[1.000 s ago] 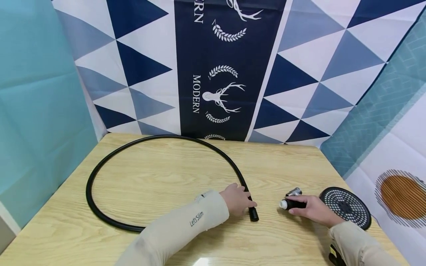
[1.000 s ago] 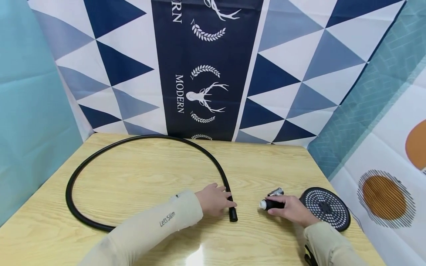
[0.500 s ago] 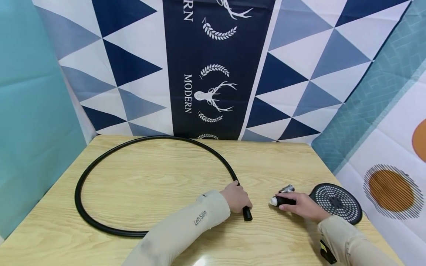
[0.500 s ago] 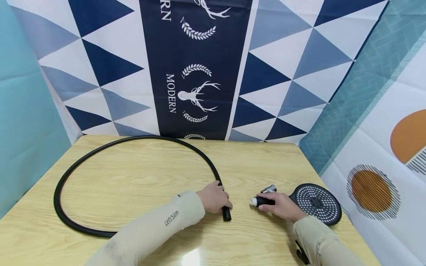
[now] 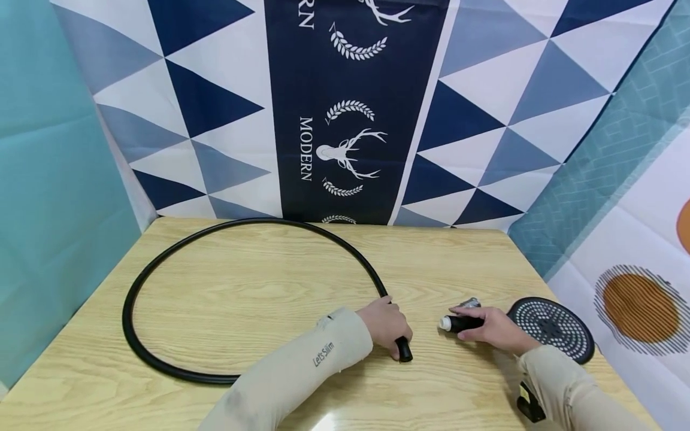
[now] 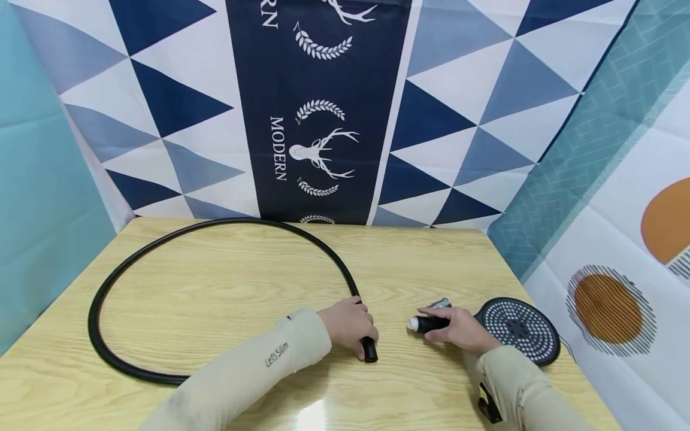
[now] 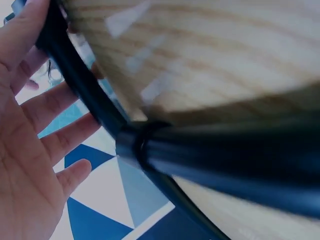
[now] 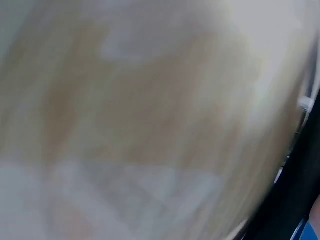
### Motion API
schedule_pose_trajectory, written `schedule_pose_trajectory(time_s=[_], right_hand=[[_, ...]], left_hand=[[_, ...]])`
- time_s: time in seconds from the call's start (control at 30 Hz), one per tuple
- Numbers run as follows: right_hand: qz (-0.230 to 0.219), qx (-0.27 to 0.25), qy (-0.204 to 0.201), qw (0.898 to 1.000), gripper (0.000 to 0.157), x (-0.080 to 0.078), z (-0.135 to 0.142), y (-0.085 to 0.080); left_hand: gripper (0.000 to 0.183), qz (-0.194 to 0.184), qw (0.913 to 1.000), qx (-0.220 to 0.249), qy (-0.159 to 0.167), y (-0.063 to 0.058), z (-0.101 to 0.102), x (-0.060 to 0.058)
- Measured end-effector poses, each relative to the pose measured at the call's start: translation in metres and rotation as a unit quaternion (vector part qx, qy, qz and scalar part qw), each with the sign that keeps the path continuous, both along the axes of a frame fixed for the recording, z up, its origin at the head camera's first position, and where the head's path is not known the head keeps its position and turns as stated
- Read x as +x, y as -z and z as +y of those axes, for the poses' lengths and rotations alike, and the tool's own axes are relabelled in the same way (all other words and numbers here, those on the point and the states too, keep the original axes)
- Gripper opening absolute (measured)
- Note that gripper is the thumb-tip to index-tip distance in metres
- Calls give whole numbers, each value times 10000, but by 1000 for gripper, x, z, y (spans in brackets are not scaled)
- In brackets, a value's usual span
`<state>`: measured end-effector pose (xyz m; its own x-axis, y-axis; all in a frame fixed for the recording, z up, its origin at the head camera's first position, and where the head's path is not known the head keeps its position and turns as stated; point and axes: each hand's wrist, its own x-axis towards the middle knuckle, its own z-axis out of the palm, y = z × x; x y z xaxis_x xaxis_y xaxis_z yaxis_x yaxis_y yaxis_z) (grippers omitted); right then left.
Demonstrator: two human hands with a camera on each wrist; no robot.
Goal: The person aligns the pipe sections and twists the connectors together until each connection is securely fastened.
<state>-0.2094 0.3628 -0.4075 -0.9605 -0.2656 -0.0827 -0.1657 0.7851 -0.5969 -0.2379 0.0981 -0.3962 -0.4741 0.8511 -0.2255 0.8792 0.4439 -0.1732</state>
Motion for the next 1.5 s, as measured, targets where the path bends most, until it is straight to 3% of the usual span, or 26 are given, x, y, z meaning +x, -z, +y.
schedule_pose_trajectory(time_s=[0.33,0.5,0.67,0.93,1.13,1.3,1.43,1.5], right_hand=[[406,430,-216,9980,59,-7,-6,6],[594,347,-302,9972,53,-10,-9,11],[631,453,-289,9966,55,-10,-10,12],[501,473,27,9976,58,-13,-13,5],[637,531,52,9965,56,-17,-12,6],[636,675,232,9954,59,-15,-10,7],[731,888,262,9930,57,-14,-9,5],[816,1006,170,9914,56,-15,-7,6]], left_hand=[[37,354,9985,15,422,2,-7,-3],[34,172,9991,7,383,-1,-8,-3],[35,241,9989,-161,362,1,-5,1],[36,209,9987,-438,131,-2,-2,7],[36,44,9989,-455,127,-5,-4,7],[35,-130,9985,-348,391,0,-2,3],[32,-414,9977,-118,517,2,0,0],[31,-635,9966,78,512,-3,-1,0]])
